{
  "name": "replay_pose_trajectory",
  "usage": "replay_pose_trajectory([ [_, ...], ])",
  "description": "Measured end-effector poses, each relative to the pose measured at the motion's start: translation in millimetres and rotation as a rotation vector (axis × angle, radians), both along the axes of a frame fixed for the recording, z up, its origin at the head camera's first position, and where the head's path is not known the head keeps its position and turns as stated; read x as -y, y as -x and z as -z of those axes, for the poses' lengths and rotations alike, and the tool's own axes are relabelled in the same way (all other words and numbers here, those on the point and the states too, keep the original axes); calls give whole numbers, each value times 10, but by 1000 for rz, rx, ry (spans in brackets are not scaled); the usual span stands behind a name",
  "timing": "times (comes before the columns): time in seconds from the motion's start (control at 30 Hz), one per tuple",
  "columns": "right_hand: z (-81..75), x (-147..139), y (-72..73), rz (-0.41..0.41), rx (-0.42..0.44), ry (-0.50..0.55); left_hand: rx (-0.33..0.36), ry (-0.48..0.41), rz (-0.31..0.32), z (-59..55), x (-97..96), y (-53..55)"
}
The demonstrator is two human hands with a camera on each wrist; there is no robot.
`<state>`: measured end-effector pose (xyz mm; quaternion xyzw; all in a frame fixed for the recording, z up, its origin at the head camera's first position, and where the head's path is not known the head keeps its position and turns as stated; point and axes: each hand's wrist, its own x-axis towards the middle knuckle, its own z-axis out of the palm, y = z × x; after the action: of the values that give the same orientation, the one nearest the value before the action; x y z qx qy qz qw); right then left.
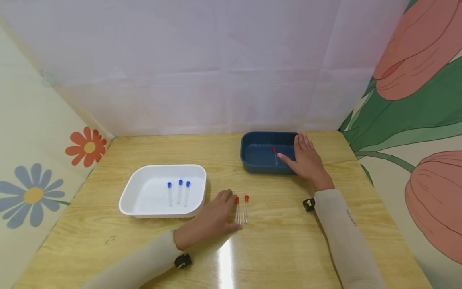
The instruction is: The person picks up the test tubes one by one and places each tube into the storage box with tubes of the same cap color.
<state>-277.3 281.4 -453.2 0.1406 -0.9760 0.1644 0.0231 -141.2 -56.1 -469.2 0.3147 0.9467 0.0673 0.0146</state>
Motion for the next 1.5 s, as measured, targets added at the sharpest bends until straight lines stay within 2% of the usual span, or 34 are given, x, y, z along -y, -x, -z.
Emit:
replay_pose_trajectory([
  [0.33,-2,-1,10,-10,-10,-13,-53,-13,50,26,26,41],
  [0.7,-1,5,8,-11,4,-12,22,4,27,-22,47,42],
  [0.97,28,-5,11,-11,4,-2,-6,-19,53,-60,61,28],
  [1.17,57,-21,15,-15,-8,9,-35,9,75,-119,84,9],
  [1.5,48,-24,10,-22,-13,7,-48,37,64,-245,86,-14],
])
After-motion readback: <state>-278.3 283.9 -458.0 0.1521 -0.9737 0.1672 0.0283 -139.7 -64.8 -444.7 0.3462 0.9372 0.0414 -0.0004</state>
